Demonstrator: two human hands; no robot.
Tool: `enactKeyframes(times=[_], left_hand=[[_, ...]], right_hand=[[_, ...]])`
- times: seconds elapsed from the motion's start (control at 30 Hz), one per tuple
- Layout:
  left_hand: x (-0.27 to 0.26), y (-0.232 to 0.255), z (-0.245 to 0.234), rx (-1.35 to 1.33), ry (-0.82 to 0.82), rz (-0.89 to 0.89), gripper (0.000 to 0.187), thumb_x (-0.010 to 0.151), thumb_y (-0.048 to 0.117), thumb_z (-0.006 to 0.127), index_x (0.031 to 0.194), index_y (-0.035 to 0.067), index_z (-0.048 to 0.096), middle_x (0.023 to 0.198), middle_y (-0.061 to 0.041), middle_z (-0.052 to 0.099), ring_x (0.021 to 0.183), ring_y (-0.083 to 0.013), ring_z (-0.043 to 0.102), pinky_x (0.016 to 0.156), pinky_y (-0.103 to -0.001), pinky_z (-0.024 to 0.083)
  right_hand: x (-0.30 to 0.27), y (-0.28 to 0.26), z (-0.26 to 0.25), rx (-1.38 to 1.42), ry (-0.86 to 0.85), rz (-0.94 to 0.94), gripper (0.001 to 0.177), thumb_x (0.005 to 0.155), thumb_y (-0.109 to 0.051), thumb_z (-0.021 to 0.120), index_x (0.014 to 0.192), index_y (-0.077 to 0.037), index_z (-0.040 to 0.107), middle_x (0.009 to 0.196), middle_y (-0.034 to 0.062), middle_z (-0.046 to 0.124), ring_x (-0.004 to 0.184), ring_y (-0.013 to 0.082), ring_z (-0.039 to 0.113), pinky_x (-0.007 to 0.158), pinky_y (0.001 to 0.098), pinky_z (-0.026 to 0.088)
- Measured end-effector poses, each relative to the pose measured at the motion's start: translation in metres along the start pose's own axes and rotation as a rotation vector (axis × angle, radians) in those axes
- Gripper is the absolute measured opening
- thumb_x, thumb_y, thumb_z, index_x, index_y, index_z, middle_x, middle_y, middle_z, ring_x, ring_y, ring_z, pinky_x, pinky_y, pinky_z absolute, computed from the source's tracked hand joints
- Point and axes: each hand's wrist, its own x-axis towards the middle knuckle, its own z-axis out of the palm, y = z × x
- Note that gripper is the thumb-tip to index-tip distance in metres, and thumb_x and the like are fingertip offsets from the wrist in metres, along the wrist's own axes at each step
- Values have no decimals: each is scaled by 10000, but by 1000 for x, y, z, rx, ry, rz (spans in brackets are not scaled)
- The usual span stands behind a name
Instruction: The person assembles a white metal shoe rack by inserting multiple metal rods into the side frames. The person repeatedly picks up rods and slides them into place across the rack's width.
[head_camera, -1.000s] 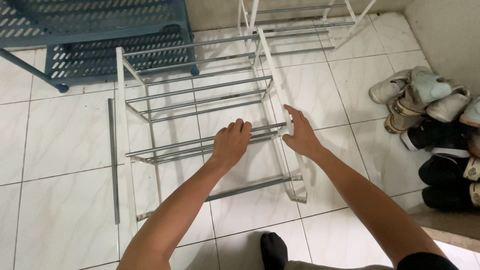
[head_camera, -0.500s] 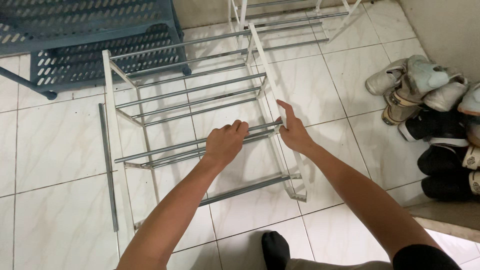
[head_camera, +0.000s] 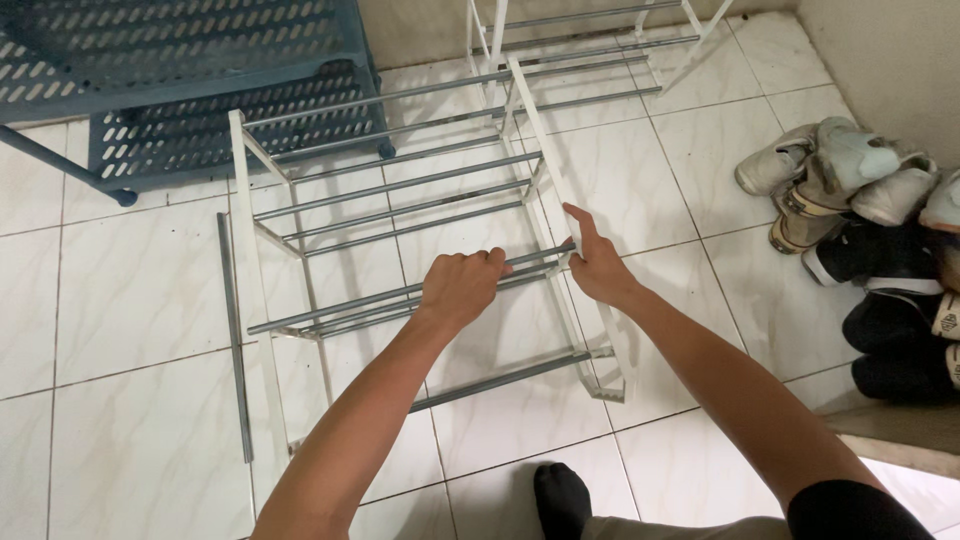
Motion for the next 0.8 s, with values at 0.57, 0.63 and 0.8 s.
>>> enactKeyframes(times=[0.57, 0.63, 0.8], left_hand=[[-23, -16, 15, 164, 184, 100, 141, 969, 188, 655, 908, 107, 558, 751, -13, 633, 506, -162, 659, 401, -311, 450], [-23, -16, 13, 132, 197, 96, 188, 995, 221, 646, 873, 98, 573, 718, -24, 648, 488, -173, 656, 388, -318, 448], [-26, -20, 11, 65, 152, 29, 81, 944, 174, 626, 890, 118, 651, 648, -31, 688, 553, -186, 676, 410, -351, 471]], right_hand=[[-2, -26, -7, -128, 0, 188, 756, 874, -7, 522, 1546, -223, 250, 610, 179, 577, 560, 330, 592, 655, 507, 489], [-1, -28, -7, -140, 0, 205, 753, 877, -10, 524, 1544, -226, 250, 620, 181, 586, 569, 336, 601, 660, 508, 495], [-1, -25, -6, -133, -1, 189, 740, 888, -15, 520, 1544, -216, 242, 626, 159, 617, 559, 323, 616, 648, 516, 507]])
